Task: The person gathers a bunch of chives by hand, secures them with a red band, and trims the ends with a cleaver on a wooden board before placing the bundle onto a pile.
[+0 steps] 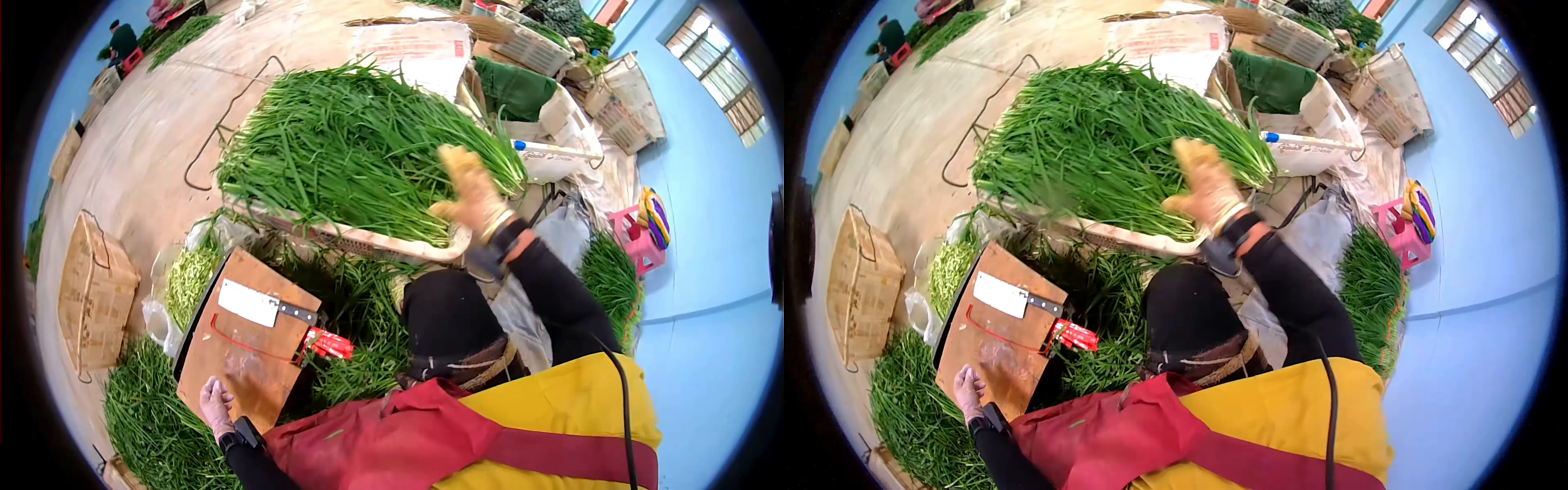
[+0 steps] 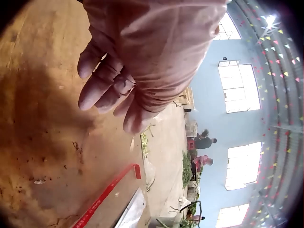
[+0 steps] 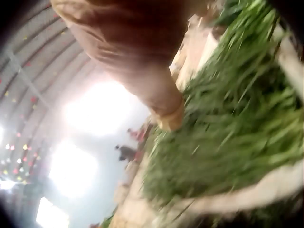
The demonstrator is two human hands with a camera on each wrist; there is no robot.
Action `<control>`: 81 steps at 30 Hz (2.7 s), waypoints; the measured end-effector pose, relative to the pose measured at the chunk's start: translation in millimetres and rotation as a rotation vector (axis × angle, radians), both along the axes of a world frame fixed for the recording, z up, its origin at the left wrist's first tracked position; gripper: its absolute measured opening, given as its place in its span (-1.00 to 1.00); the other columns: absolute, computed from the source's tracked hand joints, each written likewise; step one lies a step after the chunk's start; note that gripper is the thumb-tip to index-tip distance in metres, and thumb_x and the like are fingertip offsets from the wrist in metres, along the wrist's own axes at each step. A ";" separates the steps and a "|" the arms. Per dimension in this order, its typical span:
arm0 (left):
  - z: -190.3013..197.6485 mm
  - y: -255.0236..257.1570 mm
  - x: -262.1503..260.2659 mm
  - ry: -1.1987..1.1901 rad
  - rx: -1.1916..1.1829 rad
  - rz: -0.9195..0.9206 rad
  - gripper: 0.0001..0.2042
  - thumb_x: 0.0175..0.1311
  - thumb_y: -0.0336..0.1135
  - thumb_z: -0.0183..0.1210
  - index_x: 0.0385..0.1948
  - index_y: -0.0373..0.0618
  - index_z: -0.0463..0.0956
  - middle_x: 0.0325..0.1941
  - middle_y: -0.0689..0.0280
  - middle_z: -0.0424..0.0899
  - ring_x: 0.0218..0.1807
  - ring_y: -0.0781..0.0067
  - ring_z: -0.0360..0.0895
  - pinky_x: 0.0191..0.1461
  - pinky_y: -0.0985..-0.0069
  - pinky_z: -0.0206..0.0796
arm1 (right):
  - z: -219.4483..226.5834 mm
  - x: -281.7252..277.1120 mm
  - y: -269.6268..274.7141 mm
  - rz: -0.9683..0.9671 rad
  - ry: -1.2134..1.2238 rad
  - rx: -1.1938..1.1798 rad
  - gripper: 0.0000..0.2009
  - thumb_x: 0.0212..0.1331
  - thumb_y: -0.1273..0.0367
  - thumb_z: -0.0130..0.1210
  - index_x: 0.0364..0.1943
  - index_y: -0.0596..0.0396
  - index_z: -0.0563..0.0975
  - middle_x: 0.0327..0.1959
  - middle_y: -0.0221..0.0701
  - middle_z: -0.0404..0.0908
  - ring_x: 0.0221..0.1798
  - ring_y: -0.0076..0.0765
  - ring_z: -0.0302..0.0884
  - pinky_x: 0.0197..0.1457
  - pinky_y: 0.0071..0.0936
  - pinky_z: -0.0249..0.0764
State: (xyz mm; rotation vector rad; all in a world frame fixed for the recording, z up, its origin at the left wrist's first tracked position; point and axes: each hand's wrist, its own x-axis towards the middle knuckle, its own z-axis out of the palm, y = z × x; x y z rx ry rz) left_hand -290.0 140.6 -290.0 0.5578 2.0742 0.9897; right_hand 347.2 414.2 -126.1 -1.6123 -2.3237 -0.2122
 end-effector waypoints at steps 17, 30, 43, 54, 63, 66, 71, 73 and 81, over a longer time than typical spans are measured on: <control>19.5 24.8 53.5 0.037 -0.016 -0.007 -0.68 0.31 -0.26 0.16 0.05 -0.15 0.48 -0.44 0.43 0.55 -0.64 0.63 0.45 -0.64 0.73 0.17 | -39.6 145.1 62.1 -0.581 0.148 -0.704 0.34 -0.27 -0.26 0.35 0.48 -0.03 -0.34 0.48 0.06 -0.07 0.51 0.13 -0.06 0.49 -0.08 0.00; 20.5 17.4 53.4 0.069 -0.057 -0.020 -0.74 0.29 -0.32 0.13 -0.03 -0.15 0.50 -0.49 0.41 0.57 -0.67 0.62 0.47 -0.68 0.72 0.15 | -37.4 116.7 80.9 -0.711 -0.061 -0.776 0.27 -0.16 0.05 0.42 0.48 -0.01 -0.36 0.44 -0.02 0.12 0.42 -0.02 0.21 0.39 -0.13 0.23; 22.3 18.0 55.9 0.054 -0.022 -0.054 -0.71 0.27 -0.35 0.13 0.01 -0.21 0.48 -0.47 0.40 0.56 -0.65 0.61 0.47 -0.62 0.71 0.23 | -91.9 120.4 83.5 -0.667 0.383 -0.601 0.07 -0.09 0.31 0.25 0.47 0.16 -0.25 0.22 0.00 0.43 0.16 -0.01 0.48 0.20 -0.37 0.39; 73.7 39.3 99.2 0.017 0.209 -0.101 -0.71 0.26 -0.39 0.16 0.00 -0.21 0.53 -0.35 0.41 0.61 -0.56 0.65 0.47 -0.50 0.72 0.28 | -57.4 136.0 -33.2 -0.069 1.304 -0.628 -0.25 -0.17 0.60 0.24 0.28 0.19 0.29 0.04 -0.40 0.55 -0.03 -0.46 0.50 -0.01 -0.51 0.49; 199.4 105.0 215.1 -0.103 0.462 -0.400 -0.74 0.28 -0.38 0.14 -0.04 -0.23 0.61 -0.19 0.40 0.66 -0.30 0.70 0.48 -0.23 0.71 0.31 | 7.7 105.3 -122.4 0.168 1.373 -0.836 -0.17 -0.21 0.43 0.48 0.26 0.13 0.29 0.08 -0.39 0.53 0.04 -0.38 0.51 0.12 -0.39 0.45; 251.5 118.3 245.2 -0.108 0.664 -0.426 -0.73 0.28 -0.32 0.15 -0.05 -0.21 0.63 -0.32 0.46 0.64 -0.37 0.71 0.43 -0.30 0.71 0.25 | 22.7 91.7 -135.2 0.257 1.219 -0.819 -0.05 -0.24 0.39 0.51 0.35 0.15 0.20 0.16 -0.41 0.48 0.15 -0.45 0.43 0.22 -0.43 0.38; 304.4 128.8 248.8 -0.084 0.743 -0.429 -0.59 0.39 -0.01 0.02 -0.13 -0.19 0.65 -0.44 0.44 0.58 -0.47 0.68 0.42 -0.41 0.70 0.18 | 38.7 63.0 -156.5 0.380 1.286 -0.949 -0.03 -0.25 0.47 0.46 0.37 0.15 0.15 0.18 -0.46 0.44 0.17 -0.49 0.37 0.25 -0.47 0.32; 304.6 134.4 235.8 -0.052 0.695 -0.413 -0.53 0.40 0.08 -0.03 -0.12 -0.17 0.66 -0.42 0.43 0.59 -0.47 0.66 0.43 -0.41 0.71 0.18 | 48.6 55.1 -163.9 0.410 1.210 -0.986 -0.04 -0.25 0.50 0.43 0.38 0.15 0.14 0.17 -0.48 0.44 0.17 -0.51 0.36 0.26 -0.48 0.30; 295.2 107.4 245.5 -0.298 0.565 -0.399 -0.55 0.31 0.15 0.03 -0.20 -0.07 0.62 -0.31 0.37 0.68 -0.37 0.60 0.54 -0.37 0.62 0.30 | 52.7 31.0 -174.7 0.507 0.793 -0.857 -0.32 -0.10 0.45 0.30 0.21 0.20 0.31 0.04 -0.34 0.56 0.09 -0.37 0.48 0.19 -0.47 0.39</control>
